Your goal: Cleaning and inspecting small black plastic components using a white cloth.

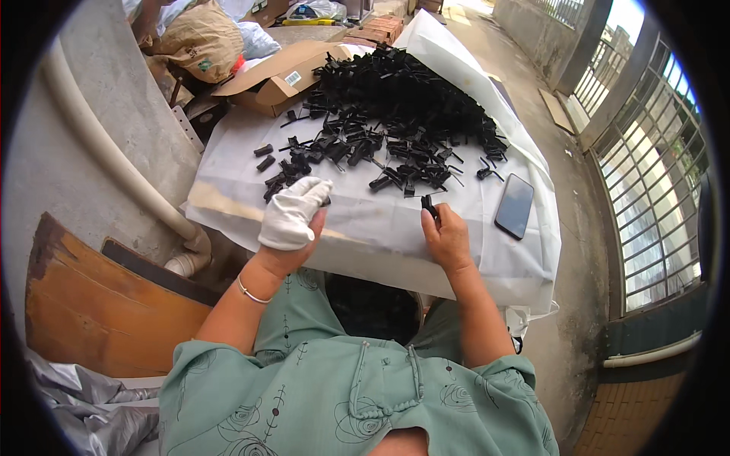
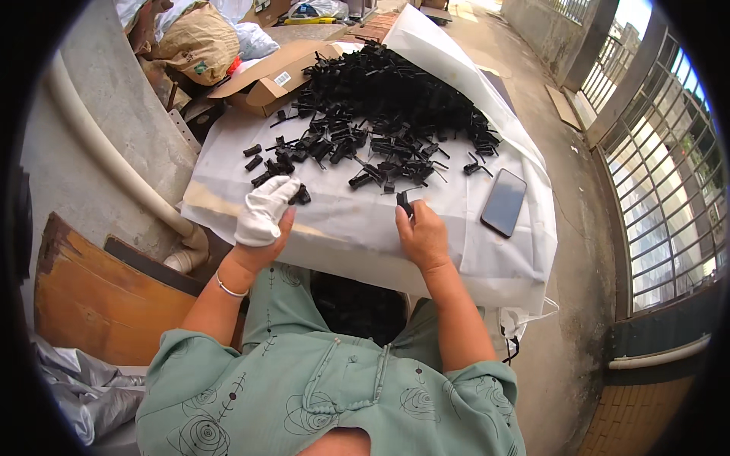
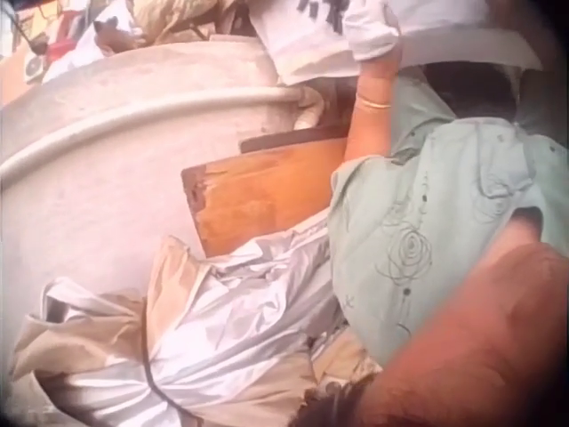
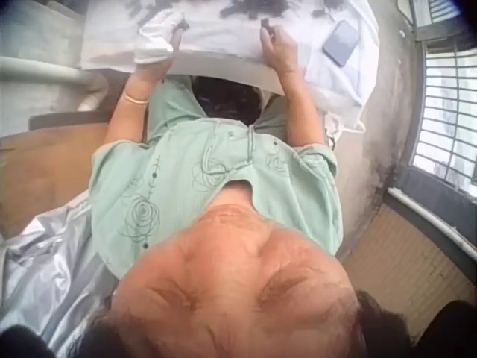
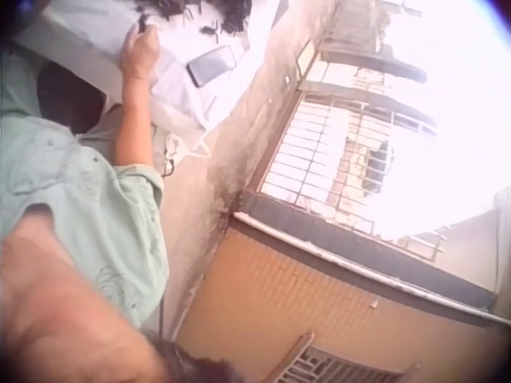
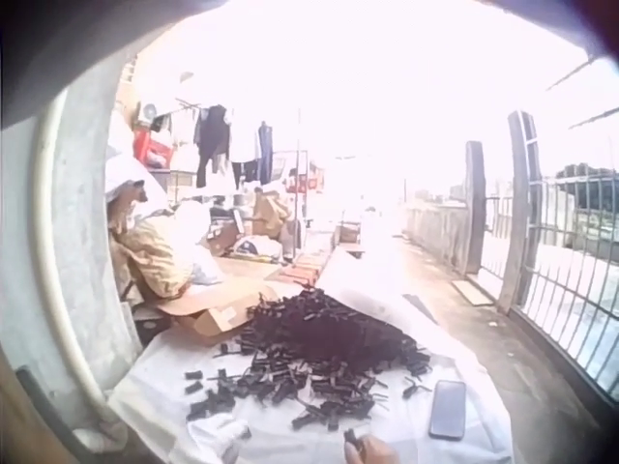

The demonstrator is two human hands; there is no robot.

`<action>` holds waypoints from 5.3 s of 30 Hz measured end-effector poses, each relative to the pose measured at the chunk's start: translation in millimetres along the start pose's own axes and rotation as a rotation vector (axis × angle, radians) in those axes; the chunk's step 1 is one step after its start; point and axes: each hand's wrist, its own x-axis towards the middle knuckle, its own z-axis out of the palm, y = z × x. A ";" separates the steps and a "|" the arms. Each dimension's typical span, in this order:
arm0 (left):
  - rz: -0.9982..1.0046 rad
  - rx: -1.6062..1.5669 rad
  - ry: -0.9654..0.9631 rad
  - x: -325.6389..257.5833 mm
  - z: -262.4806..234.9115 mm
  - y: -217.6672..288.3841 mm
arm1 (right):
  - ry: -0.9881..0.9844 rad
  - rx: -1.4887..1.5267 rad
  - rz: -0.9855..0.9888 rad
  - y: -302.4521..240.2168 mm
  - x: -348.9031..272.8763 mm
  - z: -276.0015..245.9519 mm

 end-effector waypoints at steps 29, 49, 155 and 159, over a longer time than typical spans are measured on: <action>-0.449 -1.370 -0.380 -54.0 -18.5 115.4 | -0.210 0.640 0.255 -144.7 -85.2 -75.7; -0.442 -0.900 -0.168 -26.2 31.6 85.5 | -0.363 0.735 0.178 -89.5 -43.8 -32.2; -0.598 0.594 -0.821 123.5 61.1 -167.4 | -0.159 -0.195 -0.160 3.9 42.1 45.9; -0.534 0.548 -0.946 122.8 105.5 -176.3 | -0.123 -0.128 -0.171 8.0 41.5 46.7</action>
